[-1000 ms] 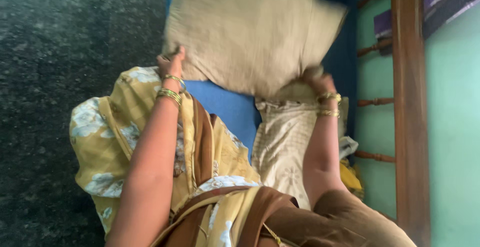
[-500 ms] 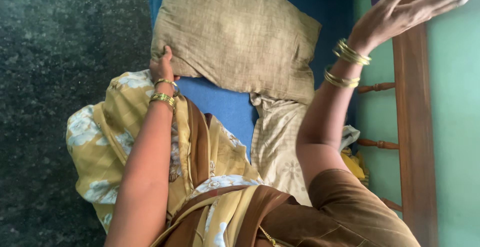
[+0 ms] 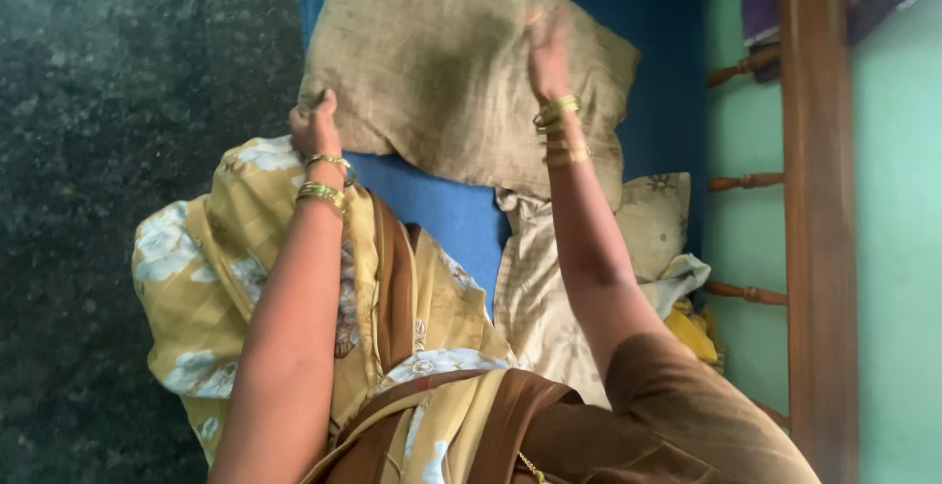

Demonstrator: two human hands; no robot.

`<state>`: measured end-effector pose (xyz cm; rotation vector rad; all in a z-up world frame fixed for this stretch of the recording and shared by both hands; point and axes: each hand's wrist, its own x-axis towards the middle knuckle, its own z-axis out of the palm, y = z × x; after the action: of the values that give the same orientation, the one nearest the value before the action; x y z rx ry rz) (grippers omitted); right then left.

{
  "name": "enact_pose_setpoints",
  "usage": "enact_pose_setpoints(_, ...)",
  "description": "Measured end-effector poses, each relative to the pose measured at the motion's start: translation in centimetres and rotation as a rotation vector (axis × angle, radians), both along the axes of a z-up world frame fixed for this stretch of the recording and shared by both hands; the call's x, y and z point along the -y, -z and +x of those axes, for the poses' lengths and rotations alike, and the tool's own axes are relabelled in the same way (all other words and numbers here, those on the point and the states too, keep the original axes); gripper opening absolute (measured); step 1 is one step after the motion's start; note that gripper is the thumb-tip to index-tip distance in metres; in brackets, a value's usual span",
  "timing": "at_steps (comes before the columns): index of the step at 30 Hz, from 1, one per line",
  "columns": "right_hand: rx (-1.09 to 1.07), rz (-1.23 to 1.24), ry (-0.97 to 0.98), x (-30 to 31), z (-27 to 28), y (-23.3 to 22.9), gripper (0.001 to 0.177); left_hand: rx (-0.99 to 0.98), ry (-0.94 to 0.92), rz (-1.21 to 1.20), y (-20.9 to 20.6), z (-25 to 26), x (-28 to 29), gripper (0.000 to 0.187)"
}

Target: The person inserts a pillow into a pillowcase, smooths it, and places it on a bed.

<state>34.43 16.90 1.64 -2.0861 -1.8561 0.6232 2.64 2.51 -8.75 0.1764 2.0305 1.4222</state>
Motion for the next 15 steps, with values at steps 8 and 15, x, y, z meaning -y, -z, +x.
enact_pose_setpoints(8, -0.257, 0.992, 0.054, 10.7, -7.7, -4.2, 0.075, 0.486, 0.154, 0.727, -1.7, 0.0, 3.1, 0.038)
enact_pose_setpoints(15, 0.129, 0.109, -0.488, 9.7, -10.3, 0.1, 0.076, 0.380, -0.062, 0.610, 1.7, -2.2, 1.8, 0.040)
